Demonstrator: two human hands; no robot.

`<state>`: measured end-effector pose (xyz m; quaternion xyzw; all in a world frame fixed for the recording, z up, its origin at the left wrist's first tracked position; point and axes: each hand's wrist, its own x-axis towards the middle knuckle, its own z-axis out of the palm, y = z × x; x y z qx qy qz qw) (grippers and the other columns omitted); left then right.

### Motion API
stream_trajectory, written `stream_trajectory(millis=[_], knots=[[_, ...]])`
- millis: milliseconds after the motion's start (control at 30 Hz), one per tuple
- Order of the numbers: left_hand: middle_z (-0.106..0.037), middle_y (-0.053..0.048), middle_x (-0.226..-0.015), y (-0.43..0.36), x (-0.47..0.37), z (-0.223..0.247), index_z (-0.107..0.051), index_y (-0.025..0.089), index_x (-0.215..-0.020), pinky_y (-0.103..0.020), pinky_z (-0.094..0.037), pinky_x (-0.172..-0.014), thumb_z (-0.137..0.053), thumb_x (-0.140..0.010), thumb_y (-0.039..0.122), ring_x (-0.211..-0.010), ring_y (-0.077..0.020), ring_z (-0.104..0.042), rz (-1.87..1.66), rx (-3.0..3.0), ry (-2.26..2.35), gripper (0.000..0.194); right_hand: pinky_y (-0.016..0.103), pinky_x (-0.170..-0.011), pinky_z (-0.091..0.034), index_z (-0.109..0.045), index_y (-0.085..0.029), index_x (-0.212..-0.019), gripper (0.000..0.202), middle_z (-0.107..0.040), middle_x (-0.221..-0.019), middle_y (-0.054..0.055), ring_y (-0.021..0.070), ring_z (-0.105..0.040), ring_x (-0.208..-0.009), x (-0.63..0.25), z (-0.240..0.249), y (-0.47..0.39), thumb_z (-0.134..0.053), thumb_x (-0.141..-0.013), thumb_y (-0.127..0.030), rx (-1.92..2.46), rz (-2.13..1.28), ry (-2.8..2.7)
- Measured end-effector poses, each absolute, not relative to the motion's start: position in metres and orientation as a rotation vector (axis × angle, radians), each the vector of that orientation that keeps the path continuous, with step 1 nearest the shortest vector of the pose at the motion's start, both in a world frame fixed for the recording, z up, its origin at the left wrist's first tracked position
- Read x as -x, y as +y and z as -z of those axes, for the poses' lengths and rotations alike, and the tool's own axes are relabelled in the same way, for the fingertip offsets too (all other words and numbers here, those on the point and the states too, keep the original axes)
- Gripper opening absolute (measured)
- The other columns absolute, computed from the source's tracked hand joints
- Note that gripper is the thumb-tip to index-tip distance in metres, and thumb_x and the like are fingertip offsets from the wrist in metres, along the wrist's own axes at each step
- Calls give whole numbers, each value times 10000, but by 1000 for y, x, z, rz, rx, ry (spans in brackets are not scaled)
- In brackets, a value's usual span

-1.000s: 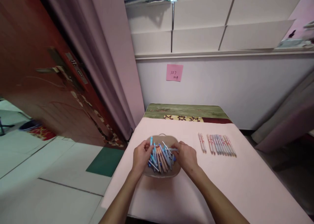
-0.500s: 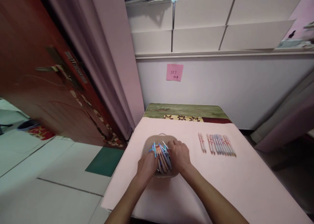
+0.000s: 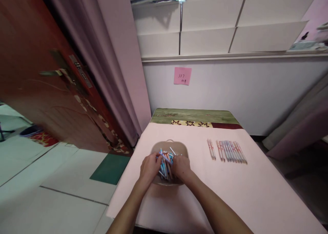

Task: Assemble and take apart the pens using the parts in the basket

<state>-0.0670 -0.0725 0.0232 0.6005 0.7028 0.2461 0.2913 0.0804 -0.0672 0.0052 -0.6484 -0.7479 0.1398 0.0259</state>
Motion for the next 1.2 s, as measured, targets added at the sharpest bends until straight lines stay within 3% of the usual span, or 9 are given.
stream_trajectory(millis=[133, 267, 367, 467, 567, 767, 933, 1133, 1200], knots=[[-743, -97, -905, -67, 60, -16, -680, 178, -1022, -310, -486, -701, -555, -806, 450, -824, -227, -677, -824, -1422, 1611, 369, 324, -710, -478, -648, -150, -995, 278, -719, -899, 144, 262, -684, -843, -92, -23, -74, -488, -884, -348, 1942, -446, -2212], [-735, -114, -944, -68, 47, -16, -663, 136, -1062, -325, -495, -782, -756, -659, 406, -811, -209, -681, -1013, -1007, 1111, 493, 270, -691, -440, -637, -197, -918, 174, -713, -860, 62, 207, -657, -792, -104, -34, -84, -548, -808, -299, 1683, -627, -2130], [-734, -85, -849, -69, 42, -19, -681, 126, -946, -293, -492, -774, -822, -598, 269, -743, -170, -671, -1076, -739, 926, 401, 245, -625, -440, -610, -199, -929, 189, -689, -749, 24, 170, -632, -677, -110, -34, -90, -526, -817, -325, 1482, -1063, -1905], [-726, -57, -814, -71, 41, -24, -678, 134, -894, -253, -494, -727, -798, -642, 232, -705, -135, -651, -1116, -651, 872, 296, 237, -563, -442, -598, -187, -976, 377, -650, -671, 5, 136, -591, -558, -115, -30, -95, -402, -891, -497, 1199, -1669, -1465], [-717, -48, -777, -72, 40, -27, -676, 129, -866, -220, -481, -618, -793, -643, 221, -632, -114, -624, -1115, -609, 876, 268, 223, -519, -415, -635, -148, -913, 515, -614, -639, 1, 101, -534, -490, -117, -22, -96, -464, -833, -628, 986, -2000, -1129], [-711, -60, -734, -72, 32, -27, -668, 100, -815, -225, -484, -607, -812, -601, 200, -618, -129, -627, -1233, -587, 948, 276, 198, -479, -349, -540, -160, -663, 457, -547, -535, -53, 73, -460, -468, -110, -8, -91, -834, -529, -484, 1059, -1636, -1067], [-714, -58, -774, -69, 29, -30, -668, 112, -798, -215, -487, -634, -812, -608, 193, -651, -119, -625, -1272, -580, 926, 251, 224, -436, -328, -605, -167, -756, 511, -548, -521, -30, 95, -443, -423, -105, -13, -93, -514, -779, -668, 1105, -1705, -1087], [-717, -59, -767, -68, 29, -28, -671, 115, -807, -207, -489, -645, -801, -624, 188, -662, -117, -631, -1287, -564, 929, 237, 209, -462, -332, -553, -173, -670, 404, -544, -541, -55, 83, -448, -472, -105, -8, -91, -764, -613, -513, 1141, -1481, -1160], [-718, -59, -773, -68, 29, -28, -671, 113, -812, -204, -489, -649, -802, -624, 187, -667, -116, -635, -1288, -569, 923, 241, 213, -429, -320, -585, -174, -756, 425, -547, -530, -53, 88, -443, -431, -104, -7, -90, -670, -693, -586, 1150, -1566, -1128]])
